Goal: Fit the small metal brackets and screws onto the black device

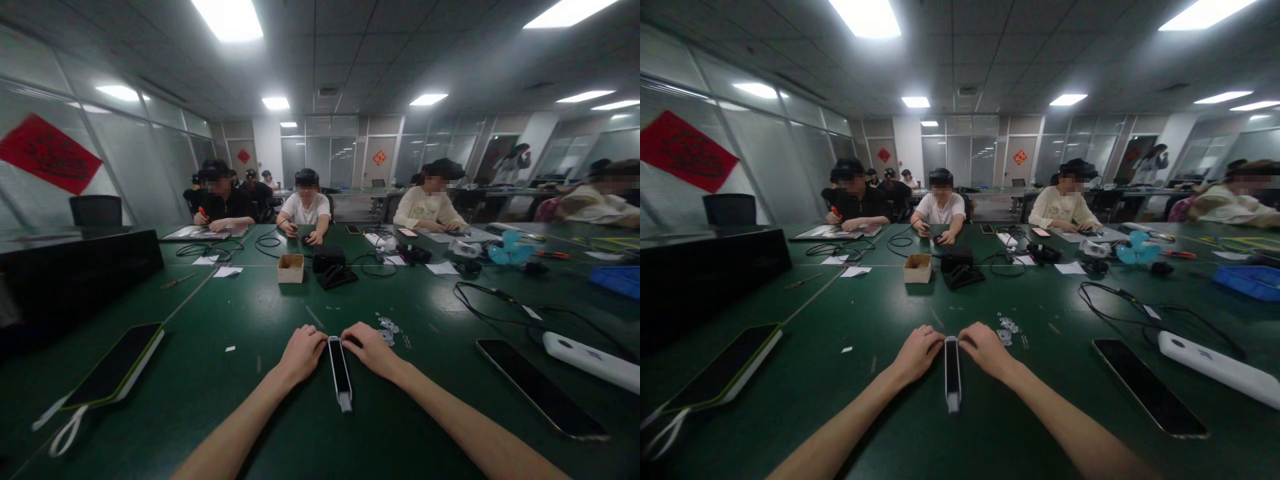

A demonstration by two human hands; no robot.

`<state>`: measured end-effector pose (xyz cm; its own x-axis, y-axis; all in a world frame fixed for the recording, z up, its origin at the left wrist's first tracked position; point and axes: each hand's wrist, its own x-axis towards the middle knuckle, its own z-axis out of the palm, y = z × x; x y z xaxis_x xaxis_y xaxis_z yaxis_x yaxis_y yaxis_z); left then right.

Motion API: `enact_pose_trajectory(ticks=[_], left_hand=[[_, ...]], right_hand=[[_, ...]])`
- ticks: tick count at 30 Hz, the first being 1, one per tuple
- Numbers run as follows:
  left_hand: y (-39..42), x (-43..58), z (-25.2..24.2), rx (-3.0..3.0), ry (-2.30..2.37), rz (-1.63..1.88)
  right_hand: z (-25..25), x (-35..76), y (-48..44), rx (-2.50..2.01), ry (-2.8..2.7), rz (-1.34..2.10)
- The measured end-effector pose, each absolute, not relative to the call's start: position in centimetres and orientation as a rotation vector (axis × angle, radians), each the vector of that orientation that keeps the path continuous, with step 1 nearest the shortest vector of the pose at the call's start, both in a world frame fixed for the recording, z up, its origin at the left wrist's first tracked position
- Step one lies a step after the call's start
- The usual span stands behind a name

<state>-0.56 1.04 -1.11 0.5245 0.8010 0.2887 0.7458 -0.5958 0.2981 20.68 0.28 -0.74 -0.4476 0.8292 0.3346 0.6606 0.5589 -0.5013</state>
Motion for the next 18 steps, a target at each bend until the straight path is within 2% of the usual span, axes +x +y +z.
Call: enact_pose_trajectory(ticks=[12,18], left_hand=[[0.9,-0.4,-1.0,2.597,1.324,0.612],[1.0,-0.3,-1.1,2.589,1.312,0.621]], right_hand=[[-0.7,20.8,0.1,-1.204,-2.258,0.395],[0.0,22.1,0.6,-1.132,-2.365,0.218]])
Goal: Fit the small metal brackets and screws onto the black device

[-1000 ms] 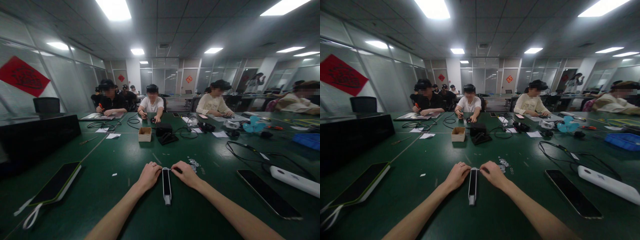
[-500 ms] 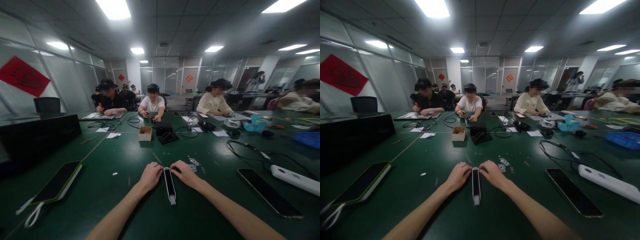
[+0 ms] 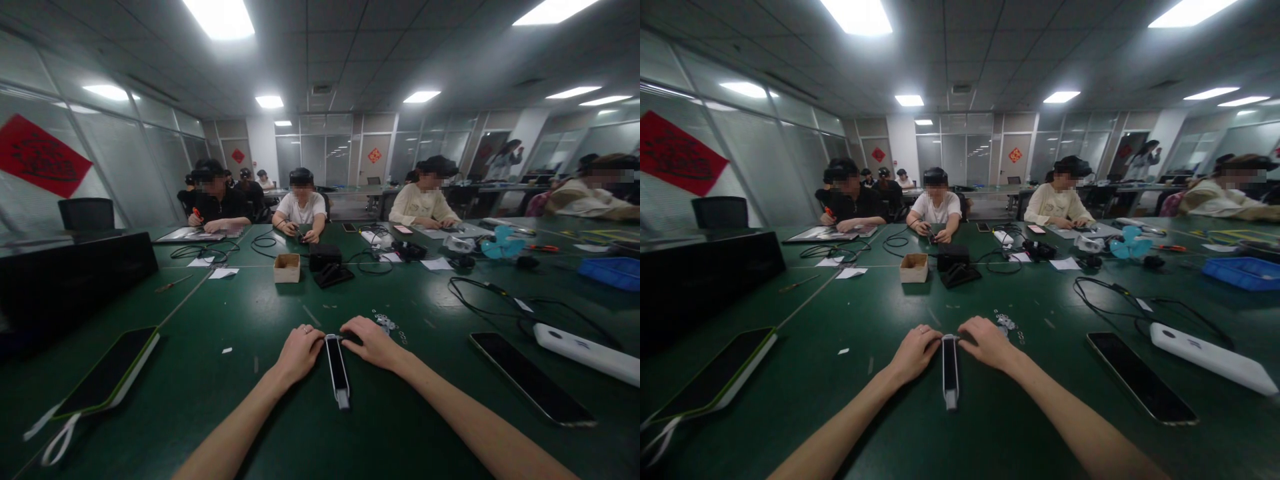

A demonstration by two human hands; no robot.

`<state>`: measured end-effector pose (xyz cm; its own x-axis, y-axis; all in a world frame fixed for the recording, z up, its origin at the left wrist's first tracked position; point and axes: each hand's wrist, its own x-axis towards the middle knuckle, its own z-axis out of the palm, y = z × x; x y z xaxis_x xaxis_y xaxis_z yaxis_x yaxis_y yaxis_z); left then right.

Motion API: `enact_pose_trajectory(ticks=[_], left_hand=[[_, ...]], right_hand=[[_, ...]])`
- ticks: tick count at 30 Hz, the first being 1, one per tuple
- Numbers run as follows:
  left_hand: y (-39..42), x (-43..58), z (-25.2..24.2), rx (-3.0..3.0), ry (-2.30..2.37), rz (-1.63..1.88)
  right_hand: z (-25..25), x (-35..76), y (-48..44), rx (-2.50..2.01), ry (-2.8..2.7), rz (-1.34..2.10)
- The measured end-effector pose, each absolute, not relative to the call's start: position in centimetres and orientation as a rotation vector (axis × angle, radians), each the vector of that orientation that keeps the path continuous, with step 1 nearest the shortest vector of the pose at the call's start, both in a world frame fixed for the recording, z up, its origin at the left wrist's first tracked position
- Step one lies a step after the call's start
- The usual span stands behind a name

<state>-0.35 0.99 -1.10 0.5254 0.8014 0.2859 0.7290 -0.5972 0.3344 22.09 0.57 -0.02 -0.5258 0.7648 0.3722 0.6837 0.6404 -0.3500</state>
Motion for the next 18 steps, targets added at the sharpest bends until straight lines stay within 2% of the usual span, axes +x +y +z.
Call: enact_pose_trajectory(ticks=[5,8,14,18], left_hand=[[0.9,-0.4,-0.8,2.56,1.302,0.633],[0.7,-0.4,-0.7,2.545,1.299,0.634],[0.8,-0.3,-0.9,2.557,1.333,0.628],[0.9,-0.3,-0.9,2.55,1.336,0.628]], right_hand=[[1.7,26.1,1.8,-1.302,-2.368,-0.016],[2.5,29.0,2.4,-1.513,-2.302,-0.038],[2.7,32.9,2.7,-1.973,-2.287,0.283],[2.4,33.5,2.5,-2.027,-2.269,0.582]])
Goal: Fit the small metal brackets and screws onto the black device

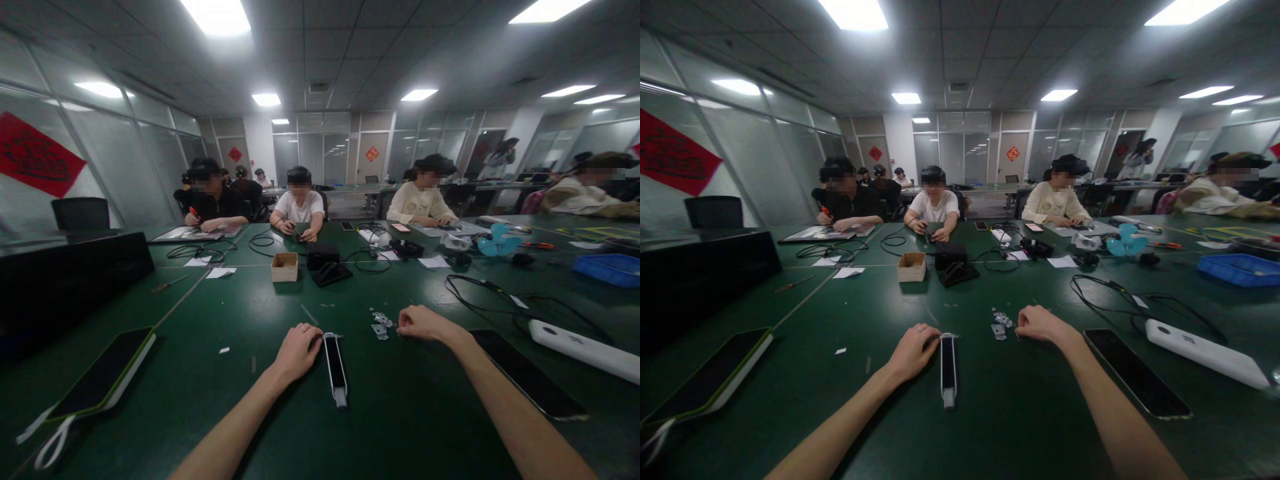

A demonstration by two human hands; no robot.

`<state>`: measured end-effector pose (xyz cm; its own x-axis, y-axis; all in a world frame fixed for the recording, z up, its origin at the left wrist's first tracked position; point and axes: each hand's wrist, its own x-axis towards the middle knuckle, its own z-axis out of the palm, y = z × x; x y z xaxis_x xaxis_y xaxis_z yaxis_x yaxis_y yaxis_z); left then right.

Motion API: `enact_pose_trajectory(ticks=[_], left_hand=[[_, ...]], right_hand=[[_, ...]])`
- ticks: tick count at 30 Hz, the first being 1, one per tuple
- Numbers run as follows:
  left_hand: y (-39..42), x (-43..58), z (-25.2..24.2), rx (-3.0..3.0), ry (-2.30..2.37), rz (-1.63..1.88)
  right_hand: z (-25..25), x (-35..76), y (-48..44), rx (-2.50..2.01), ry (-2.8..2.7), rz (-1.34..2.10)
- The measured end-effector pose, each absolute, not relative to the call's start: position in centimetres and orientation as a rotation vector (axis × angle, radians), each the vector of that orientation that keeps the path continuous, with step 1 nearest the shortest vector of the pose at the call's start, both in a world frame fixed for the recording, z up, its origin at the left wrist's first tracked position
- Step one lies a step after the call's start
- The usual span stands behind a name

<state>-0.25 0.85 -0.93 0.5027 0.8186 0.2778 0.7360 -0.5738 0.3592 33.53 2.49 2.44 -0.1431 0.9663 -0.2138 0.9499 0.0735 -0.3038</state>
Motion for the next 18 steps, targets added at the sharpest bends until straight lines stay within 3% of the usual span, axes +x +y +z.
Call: enact_pose_trajectory(ticks=[18], left_hand=[[0.7,-0.31,-0.68,2.557,1.305,0.648]], right_hand=[[1.94,32.95,2.76,-2.16,-2.147,0.626]])
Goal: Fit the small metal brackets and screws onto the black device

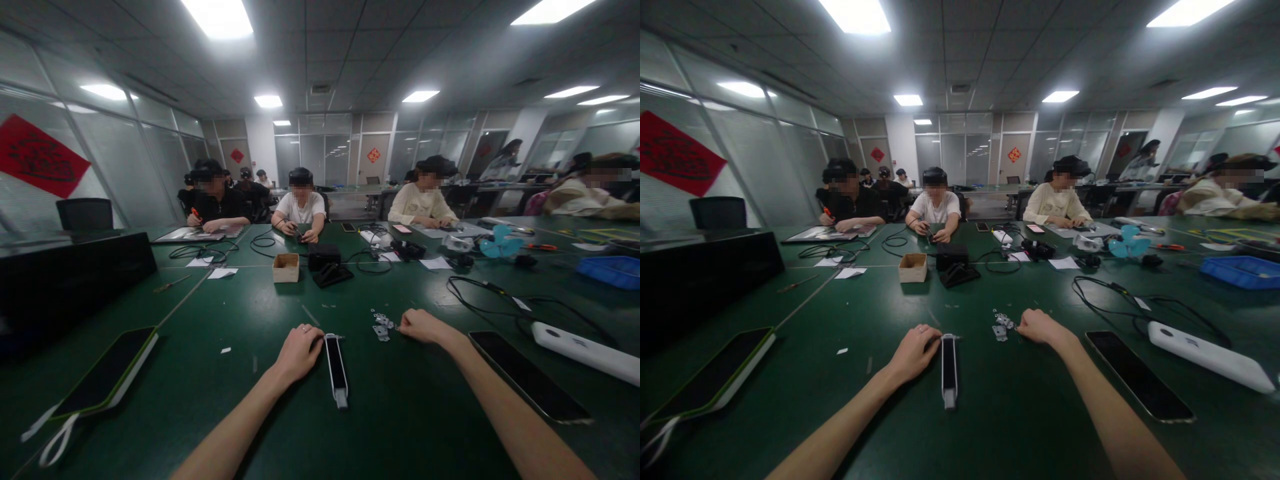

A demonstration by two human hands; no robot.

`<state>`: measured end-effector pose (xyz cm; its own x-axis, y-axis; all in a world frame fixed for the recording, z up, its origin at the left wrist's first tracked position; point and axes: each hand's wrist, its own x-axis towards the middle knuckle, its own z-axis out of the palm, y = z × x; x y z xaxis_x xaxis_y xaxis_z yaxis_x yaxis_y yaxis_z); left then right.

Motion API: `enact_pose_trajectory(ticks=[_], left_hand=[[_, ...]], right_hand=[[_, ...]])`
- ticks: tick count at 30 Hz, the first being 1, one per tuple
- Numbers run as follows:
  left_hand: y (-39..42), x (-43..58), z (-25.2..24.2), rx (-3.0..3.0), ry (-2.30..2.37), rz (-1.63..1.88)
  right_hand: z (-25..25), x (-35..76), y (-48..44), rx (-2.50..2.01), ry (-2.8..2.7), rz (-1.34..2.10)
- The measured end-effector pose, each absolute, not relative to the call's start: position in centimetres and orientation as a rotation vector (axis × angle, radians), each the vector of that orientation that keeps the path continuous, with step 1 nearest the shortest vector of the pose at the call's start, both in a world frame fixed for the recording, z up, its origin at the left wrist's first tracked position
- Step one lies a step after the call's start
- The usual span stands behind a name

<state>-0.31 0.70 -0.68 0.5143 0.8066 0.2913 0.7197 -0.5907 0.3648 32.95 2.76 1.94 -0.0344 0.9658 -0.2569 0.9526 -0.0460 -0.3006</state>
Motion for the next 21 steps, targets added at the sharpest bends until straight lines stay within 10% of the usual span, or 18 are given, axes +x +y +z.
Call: enact_pose_trajectory(ticks=[21], left_hand=[[0.57,-0.32,-0.6,2.56,1.299,0.65]], right_hand=[[2.38,32.27,2.4,-2.282,-2.062,0.79]])
